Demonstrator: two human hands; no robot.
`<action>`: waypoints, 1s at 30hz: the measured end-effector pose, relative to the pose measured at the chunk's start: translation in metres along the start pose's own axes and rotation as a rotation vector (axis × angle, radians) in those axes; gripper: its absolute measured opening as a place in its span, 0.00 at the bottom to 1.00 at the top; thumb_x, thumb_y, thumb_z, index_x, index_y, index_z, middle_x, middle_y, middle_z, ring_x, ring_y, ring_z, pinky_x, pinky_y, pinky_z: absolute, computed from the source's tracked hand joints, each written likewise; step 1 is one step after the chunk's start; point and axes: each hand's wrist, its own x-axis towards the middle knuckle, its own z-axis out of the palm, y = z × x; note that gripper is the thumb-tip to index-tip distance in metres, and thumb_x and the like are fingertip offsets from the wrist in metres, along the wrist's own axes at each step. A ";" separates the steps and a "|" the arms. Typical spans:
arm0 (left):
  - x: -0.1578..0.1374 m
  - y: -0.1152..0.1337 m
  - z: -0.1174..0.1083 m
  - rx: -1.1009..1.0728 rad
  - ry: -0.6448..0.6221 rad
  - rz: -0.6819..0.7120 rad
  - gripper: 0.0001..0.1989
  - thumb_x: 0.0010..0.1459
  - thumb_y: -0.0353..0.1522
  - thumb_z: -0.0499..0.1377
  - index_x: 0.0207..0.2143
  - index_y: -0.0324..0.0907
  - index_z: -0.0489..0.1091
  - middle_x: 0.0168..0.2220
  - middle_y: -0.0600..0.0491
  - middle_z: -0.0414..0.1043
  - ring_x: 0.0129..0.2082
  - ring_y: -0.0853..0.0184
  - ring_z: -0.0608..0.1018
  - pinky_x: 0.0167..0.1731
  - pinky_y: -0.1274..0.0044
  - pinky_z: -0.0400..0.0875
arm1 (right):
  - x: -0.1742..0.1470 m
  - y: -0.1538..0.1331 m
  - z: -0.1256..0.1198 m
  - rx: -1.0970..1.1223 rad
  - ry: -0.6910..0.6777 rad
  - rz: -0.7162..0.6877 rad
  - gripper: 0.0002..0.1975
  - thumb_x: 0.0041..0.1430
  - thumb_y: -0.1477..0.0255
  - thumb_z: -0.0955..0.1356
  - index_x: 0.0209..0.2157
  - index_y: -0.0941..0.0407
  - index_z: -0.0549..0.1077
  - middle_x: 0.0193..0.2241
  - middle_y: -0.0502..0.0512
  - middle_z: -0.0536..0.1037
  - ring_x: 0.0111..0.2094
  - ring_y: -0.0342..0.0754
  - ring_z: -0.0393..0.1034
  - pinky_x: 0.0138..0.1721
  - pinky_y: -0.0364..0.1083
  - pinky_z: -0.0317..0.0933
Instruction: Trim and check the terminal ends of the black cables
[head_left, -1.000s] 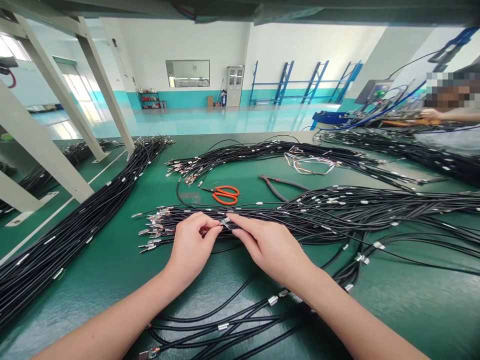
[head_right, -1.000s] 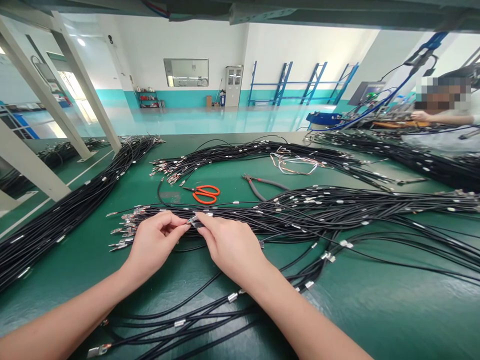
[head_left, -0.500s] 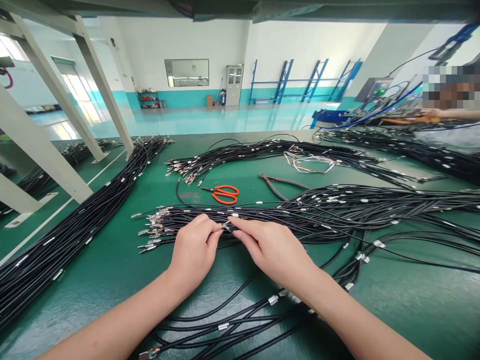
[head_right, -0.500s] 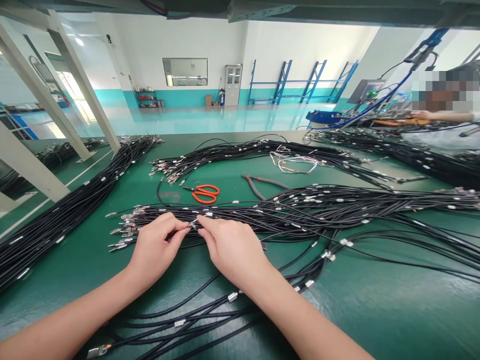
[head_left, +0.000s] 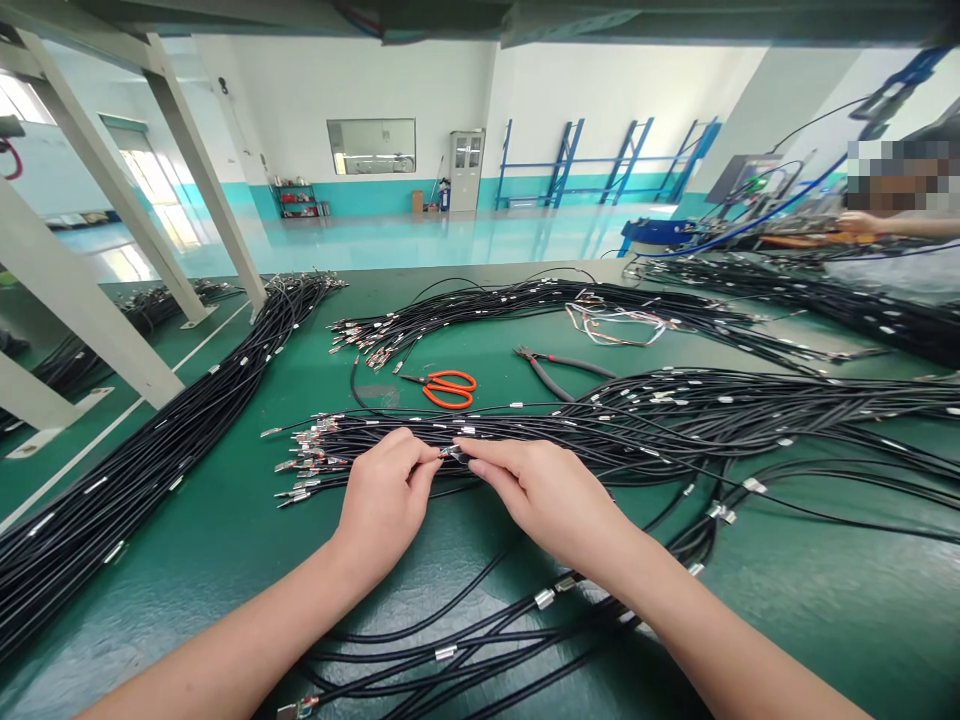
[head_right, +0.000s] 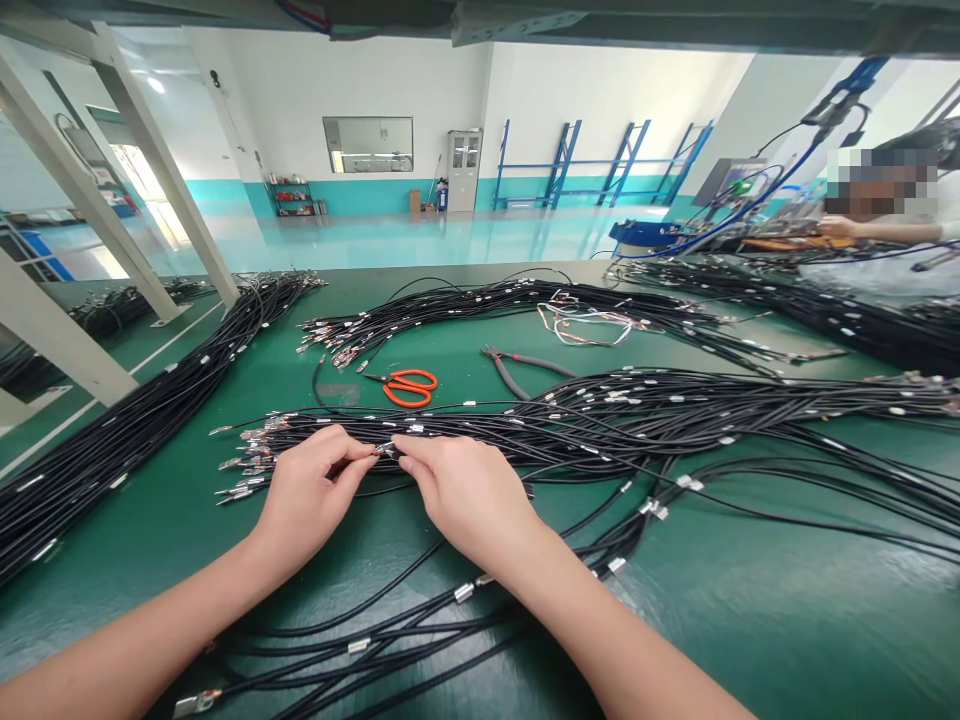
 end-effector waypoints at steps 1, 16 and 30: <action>0.001 0.001 0.000 -0.011 -0.003 -0.019 0.08 0.53 0.25 0.52 0.24 0.40 0.68 0.24 0.54 0.66 0.26 0.70 0.68 0.27 0.80 0.61 | 0.001 0.000 0.000 0.026 -0.004 -0.001 0.15 0.59 0.70 0.60 0.46 0.48 0.70 0.42 0.50 0.76 0.42 0.50 0.71 0.43 0.48 0.64; 0.015 0.003 -0.040 -0.573 0.080 -0.540 0.15 0.47 0.33 0.59 0.39 0.39 0.67 0.22 0.58 0.66 0.22 0.73 0.68 0.22 0.81 0.62 | 0.012 0.012 0.003 0.230 0.088 -0.123 0.04 0.51 0.77 0.64 0.28 0.57 0.70 0.27 0.51 0.74 0.29 0.44 0.66 0.30 0.42 0.59; -0.112 0.006 -0.065 0.265 -0.285 -0.187 0.10 0.54 0.32 0.52 0.25 0.46 0.72 0.22 0.54 0.68 0.27 0.66 0.70 0.27 0.75 0.63 | 0.010 -0.003 0.045 -0.239 0.043 -0.263 0.06 0.52 0.79 0.64 0.31 0.57 0.71 0.31 0.54 0.72 0.31 0.47 0.67 0.28 0.43 0.60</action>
